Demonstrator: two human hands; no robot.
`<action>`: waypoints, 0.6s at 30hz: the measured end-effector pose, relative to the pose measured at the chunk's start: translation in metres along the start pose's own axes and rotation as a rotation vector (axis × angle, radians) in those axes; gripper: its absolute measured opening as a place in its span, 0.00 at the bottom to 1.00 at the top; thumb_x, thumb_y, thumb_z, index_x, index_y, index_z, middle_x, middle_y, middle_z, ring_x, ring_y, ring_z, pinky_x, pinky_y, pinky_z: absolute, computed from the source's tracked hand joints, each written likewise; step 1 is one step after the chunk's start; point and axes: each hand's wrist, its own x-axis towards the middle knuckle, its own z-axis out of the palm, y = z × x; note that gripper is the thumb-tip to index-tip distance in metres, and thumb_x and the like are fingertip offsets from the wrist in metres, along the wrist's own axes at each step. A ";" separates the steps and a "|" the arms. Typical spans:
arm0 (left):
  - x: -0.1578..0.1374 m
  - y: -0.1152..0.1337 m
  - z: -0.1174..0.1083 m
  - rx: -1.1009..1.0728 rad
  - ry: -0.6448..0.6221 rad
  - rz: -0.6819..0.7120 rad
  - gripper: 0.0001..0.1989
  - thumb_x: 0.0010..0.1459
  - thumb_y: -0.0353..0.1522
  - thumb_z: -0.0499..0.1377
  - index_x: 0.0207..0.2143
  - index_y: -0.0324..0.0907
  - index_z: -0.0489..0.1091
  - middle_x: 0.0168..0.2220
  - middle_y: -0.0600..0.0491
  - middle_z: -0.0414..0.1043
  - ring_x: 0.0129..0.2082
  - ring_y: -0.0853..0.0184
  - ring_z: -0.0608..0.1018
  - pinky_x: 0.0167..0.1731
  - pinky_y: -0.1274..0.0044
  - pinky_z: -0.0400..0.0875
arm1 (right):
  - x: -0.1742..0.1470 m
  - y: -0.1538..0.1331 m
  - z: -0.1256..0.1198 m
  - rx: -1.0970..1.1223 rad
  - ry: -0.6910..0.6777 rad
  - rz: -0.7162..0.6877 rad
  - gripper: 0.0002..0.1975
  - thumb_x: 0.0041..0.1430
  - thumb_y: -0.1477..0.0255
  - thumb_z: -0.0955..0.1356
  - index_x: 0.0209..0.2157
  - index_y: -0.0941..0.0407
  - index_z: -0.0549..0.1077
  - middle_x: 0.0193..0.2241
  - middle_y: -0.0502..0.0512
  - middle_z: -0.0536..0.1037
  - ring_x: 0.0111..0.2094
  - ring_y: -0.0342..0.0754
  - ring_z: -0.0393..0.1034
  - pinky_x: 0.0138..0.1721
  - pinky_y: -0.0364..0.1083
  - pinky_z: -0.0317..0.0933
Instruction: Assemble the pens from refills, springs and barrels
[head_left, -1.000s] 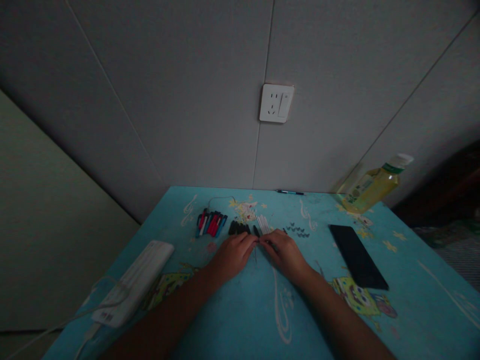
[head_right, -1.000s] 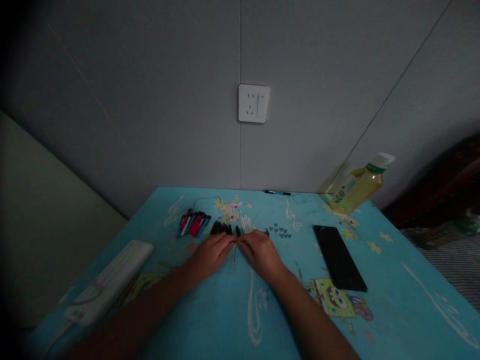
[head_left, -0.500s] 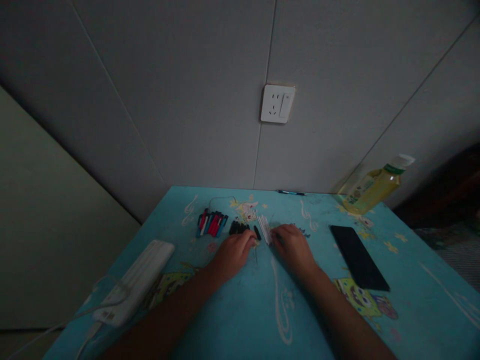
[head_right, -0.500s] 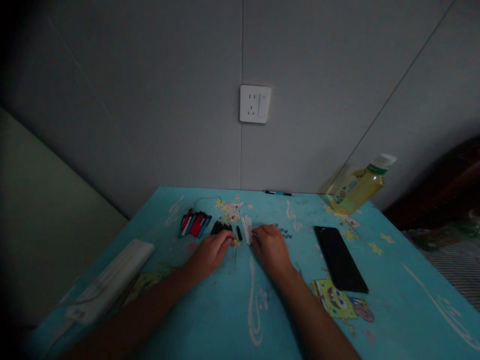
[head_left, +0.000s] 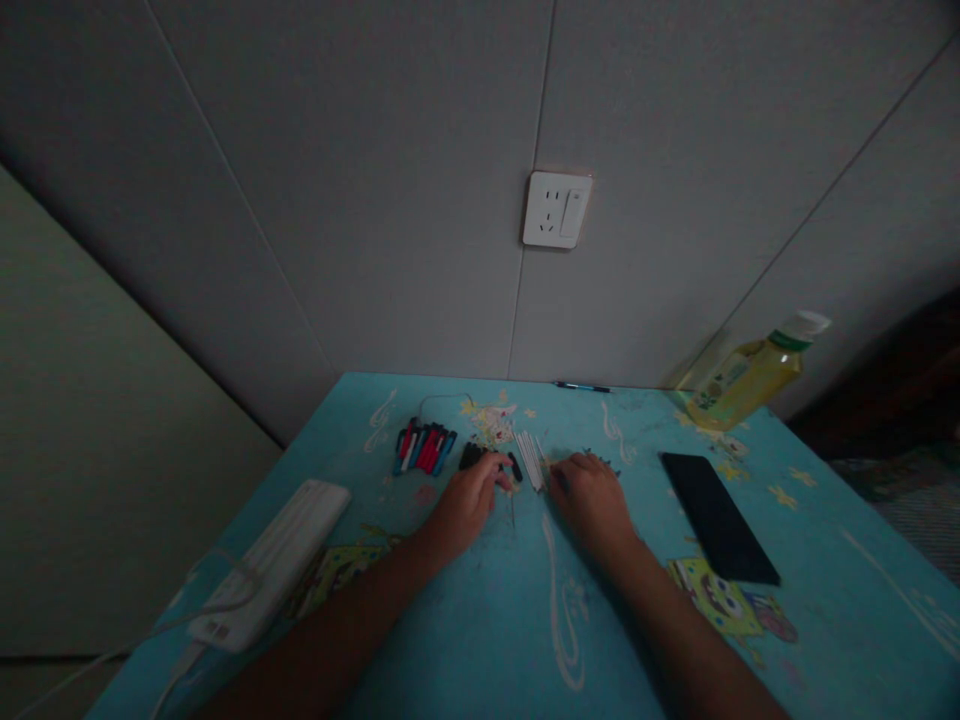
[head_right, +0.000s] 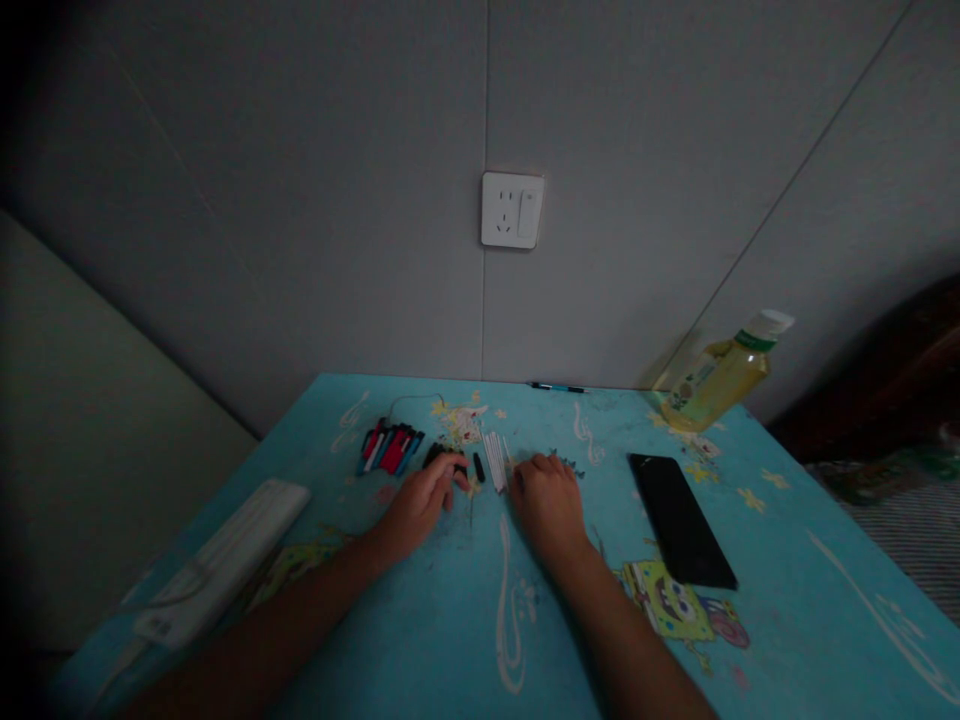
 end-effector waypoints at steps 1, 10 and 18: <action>0.000 0.000 0.000 0.005 0.002 -0.006 0.14 0.70 0.34 0.41 0.49 0.44 0.63 0.35 0.53 0.74 0.23 0.72 0.72 0.27 0.78 0.67 | 0.000 0.000 0.001 -0.013 0.002 0.014 0.09 0.63 0.71 0.64 0.33 0.55 0.76 0.34 0.58 0.76 0.41 0.54 0.67 0.45 0.50 0.54; -0.001 0.006 0.001 0.051 0.048 -0.012 0.10 0.69 0.35 0.44 0.44 0.44 0.63 0.34 0.54 0.74 0.28 0.70 0.73 0.33 0.77 0.67 | 0.002 -0.002 0.010 -0.070 0.003 0.059 0.11 0.65 0.71 0.62 0.33 0.57 0.74 0.35 0.61 0.75 0.41 0.55 0.66 0.44 0.50 0.52; -0.001 0.007 0.000 -0.022 0.039 -0.015 0.07 0.68 0.35 0.48 0.43 0.44 0.64 0.40 0.53 0.75 0.38 0.68 0.77 0.39 0.76 0.68 | 0.005 -0.005 0.014 -0.089 -0.035 0.078 0.13 0.67 0.71 0.60 0.36 0.58 0.74 0.37 0.62 0.75 0.41 0.55 0.66 0.43 0.49 0.52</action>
